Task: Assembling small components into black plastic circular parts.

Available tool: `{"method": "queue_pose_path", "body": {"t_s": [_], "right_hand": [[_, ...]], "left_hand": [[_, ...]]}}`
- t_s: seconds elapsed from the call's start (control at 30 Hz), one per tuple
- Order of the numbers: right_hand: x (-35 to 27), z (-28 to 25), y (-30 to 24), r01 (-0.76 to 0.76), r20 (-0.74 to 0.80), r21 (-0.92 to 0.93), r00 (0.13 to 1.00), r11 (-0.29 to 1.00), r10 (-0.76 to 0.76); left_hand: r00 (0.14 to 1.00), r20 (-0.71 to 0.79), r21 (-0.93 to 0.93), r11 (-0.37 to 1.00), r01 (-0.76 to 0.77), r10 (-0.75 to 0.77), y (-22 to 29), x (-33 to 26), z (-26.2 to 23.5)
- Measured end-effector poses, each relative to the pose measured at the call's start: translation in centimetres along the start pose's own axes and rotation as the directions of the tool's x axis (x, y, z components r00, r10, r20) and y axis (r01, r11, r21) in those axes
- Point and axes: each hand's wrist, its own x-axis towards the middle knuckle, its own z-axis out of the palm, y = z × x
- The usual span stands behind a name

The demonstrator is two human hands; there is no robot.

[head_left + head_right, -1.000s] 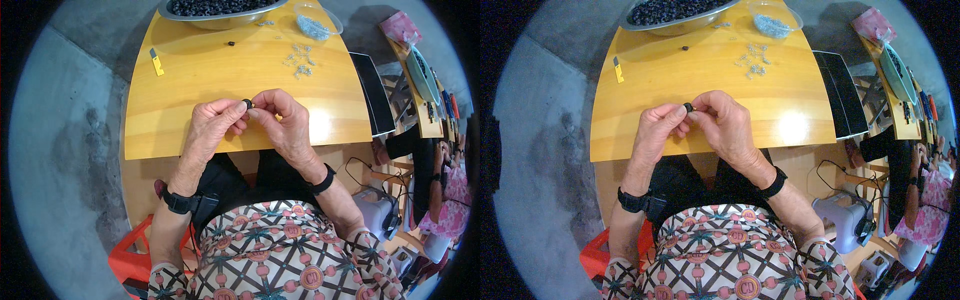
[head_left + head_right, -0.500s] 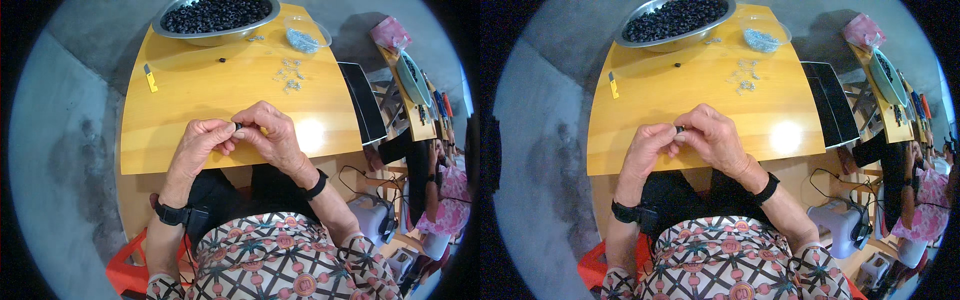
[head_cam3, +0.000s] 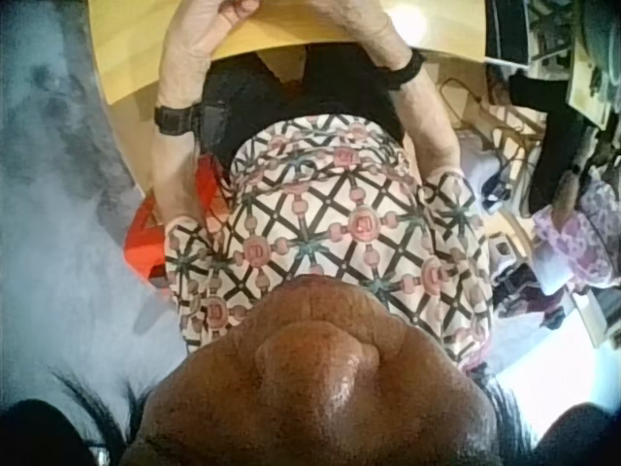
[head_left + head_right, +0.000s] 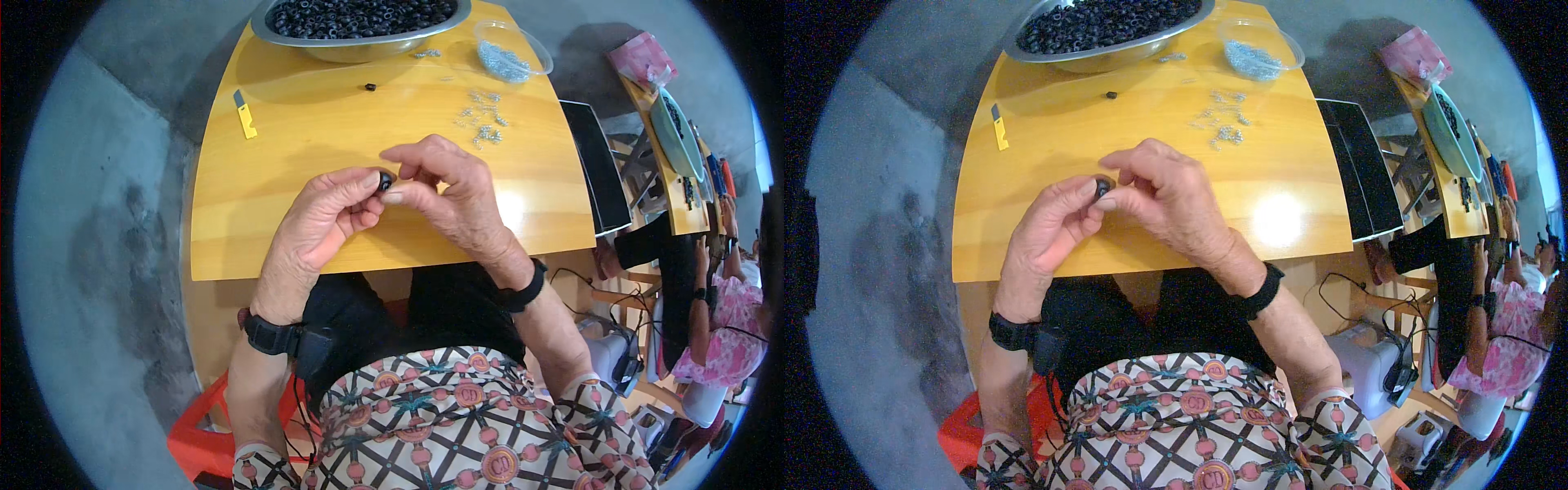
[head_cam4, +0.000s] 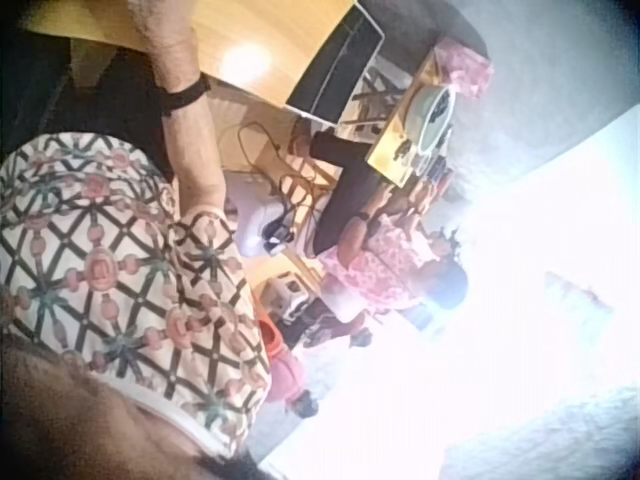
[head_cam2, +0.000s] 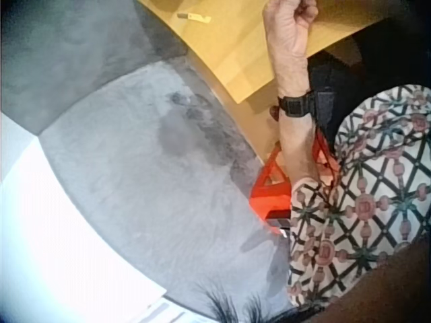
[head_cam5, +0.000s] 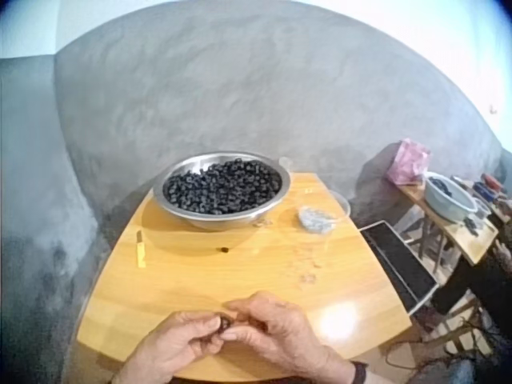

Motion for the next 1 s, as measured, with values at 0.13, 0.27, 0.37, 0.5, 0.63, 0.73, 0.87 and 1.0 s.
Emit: {"method": "queue_pose_path", "body": {"t_s": [0.13,0.27,0.37,0.5,0.63,0.73,0.87,1.0], "right_hand": [[-0.8,-2.4,1.2,-0.080,-0.073,-0.071,0.995,0.994,0.074],[-1.2,-3.2,1.6,-0.158,-0.053,-0.340,0.987,0.927,0.149],[-1.2,-2.4,1.6,-0.139,0.000,-0.473,0.988,0.870,0.157],[-0.9,-1.8,1.9,-0.115,0.013,-0.563,0.989,0.818,0.148],[-1.0,-2.3,3.0,-0.097,-0.021,-0.514,0.995,0.852,0.101],[-0.4,-3.5,2.0,-0.524,-0.027,0.001,0.851,0.852,0.524],[1.4,-4.5,1.0,-0.547,-0.014,0.074,0.835,0.834,0.550],[2.4,-4.4,1.0,-0.490,0.012,0.085,0.871,0.868,0.490]], "left_hand": [[0.997,-0.071,-0.101,0.995,0.006,-0.013,0.4,0.3,0.0],[0.999,-0.033,-0.159,0.987,0.001,-0.006,0.4,1.3,-0.4],[0.999,-0.041,-0.152,0.988,0.010,-0.016,0.8,2.1,0.3],[0.999,-0.048,-0.050,0.999,-0.005,0.003,1.2,3.5,1.2],[0.999,0.006,-0.001,0.999,0.036,-0.036,1.8,5.2,1.4],[0.998,0.004,0.054,0.996,0.065,-0.065,1.8,6.1,1.1],[0.992,0.020,0.063,0.990,0.123,-0.124,2.0,6.8,1.1],[0.990,0.051,0.108,0.986,0.129,-0.135,2.0,7.5,1.2]]}}
